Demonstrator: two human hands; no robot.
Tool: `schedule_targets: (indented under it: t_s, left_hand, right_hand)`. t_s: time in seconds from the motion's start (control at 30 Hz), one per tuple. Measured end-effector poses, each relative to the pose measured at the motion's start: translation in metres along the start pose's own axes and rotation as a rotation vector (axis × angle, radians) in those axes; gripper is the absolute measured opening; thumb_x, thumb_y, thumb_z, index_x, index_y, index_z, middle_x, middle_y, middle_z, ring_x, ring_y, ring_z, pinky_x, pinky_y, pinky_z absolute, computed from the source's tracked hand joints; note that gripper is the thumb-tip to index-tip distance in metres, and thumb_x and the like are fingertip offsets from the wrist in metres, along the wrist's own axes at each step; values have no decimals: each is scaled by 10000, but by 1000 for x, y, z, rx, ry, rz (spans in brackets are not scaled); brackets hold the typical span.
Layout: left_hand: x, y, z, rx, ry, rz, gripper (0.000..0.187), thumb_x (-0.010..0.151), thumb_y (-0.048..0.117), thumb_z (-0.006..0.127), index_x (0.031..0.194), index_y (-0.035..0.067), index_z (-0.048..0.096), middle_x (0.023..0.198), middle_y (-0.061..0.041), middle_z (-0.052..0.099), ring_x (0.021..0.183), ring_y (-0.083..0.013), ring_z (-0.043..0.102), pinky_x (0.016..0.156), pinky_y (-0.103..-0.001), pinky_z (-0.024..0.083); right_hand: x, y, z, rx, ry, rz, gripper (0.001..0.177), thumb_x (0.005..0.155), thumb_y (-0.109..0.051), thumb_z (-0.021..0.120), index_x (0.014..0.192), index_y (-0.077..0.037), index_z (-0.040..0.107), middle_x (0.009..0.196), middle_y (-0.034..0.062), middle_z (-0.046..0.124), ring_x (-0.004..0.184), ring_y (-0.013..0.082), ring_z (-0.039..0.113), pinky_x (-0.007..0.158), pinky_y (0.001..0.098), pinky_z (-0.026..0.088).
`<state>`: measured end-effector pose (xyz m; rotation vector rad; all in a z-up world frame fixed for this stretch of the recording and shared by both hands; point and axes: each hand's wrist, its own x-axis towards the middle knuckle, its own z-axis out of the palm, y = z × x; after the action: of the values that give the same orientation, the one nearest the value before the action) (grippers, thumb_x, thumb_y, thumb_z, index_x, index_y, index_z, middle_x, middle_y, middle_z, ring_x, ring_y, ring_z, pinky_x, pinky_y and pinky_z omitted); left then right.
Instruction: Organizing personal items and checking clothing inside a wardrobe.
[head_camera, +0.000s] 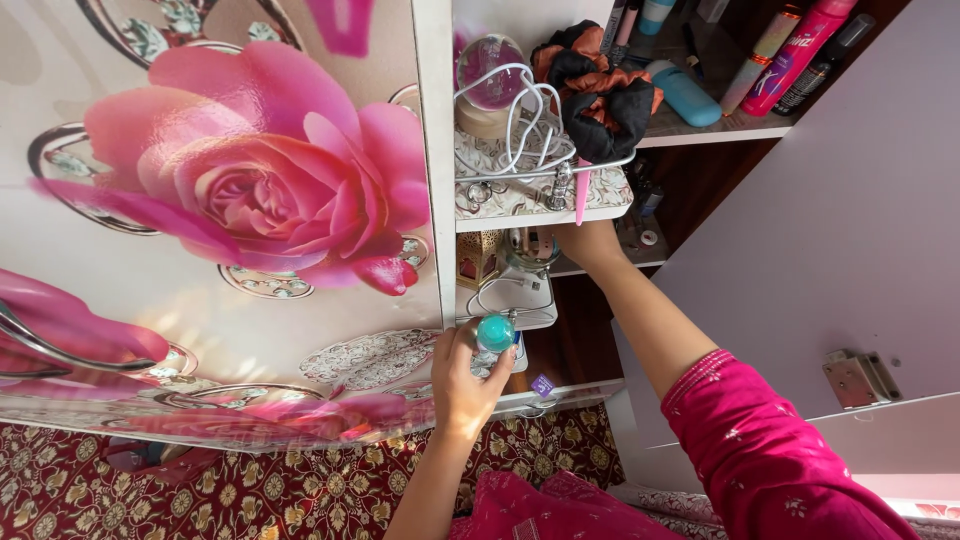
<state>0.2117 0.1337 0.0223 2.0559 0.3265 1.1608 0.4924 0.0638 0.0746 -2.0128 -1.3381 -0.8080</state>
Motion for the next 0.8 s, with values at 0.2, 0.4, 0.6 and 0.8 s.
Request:
schedule_targets:
  t_s: [0.2, 0.4, 0.6, 0.8]
  left_hand:
    - [5, 6, -3, -24, -25, 10, 396, 781, 150, 840, 1108, 19, 658, 923, -89, 619, 874, -264, 621, 770, -405, 515]
    - [8, 1, -1, -20, -30, 1, 418, 794, 176, 840, 1129, 17, 647, 954, -92, 618, 880, -257, 617, 767, -401, 519]
    - [19, 8, 5, -51, -19, -87, 379, 804, 183, 840, 1087, 23, 644, 850, -70, 602, 753, -217, 603, 673, -366, 502]
    - [31, 13, 10, -95, 4, -126, 301, 838, 207, 830, 1006, 41, 644, 765, -46, 602, 638, -204, 589, 578, -366, 485]
  right_hand:
    - [-7, 5, 25, 167, -147, 241, 314, 888, -68, 747, 1197, -60, 696, 1131, 144, 715, 1057, 352, 677, 872, 447, 538]
    - [-12, 10, 40, 64, -139, 212, 344, 825, -107, 770, 1162, -65, 716, 1080, 139, 717, 993, 349, 676, 831, 457, 536]
    - [-22, 20, 71, -128, -236, 283, 127, 865, -165, 736, 960, -81, 731, 869, 96, 724, 837, 309, 694, 746, 456, 537]
    - [-21, 4, 73, 1, -41, 384, 139, 865, -152, 707, 943, -38, 723, 784, 135, 710, 715, 354, 688, 619, 458, 551]
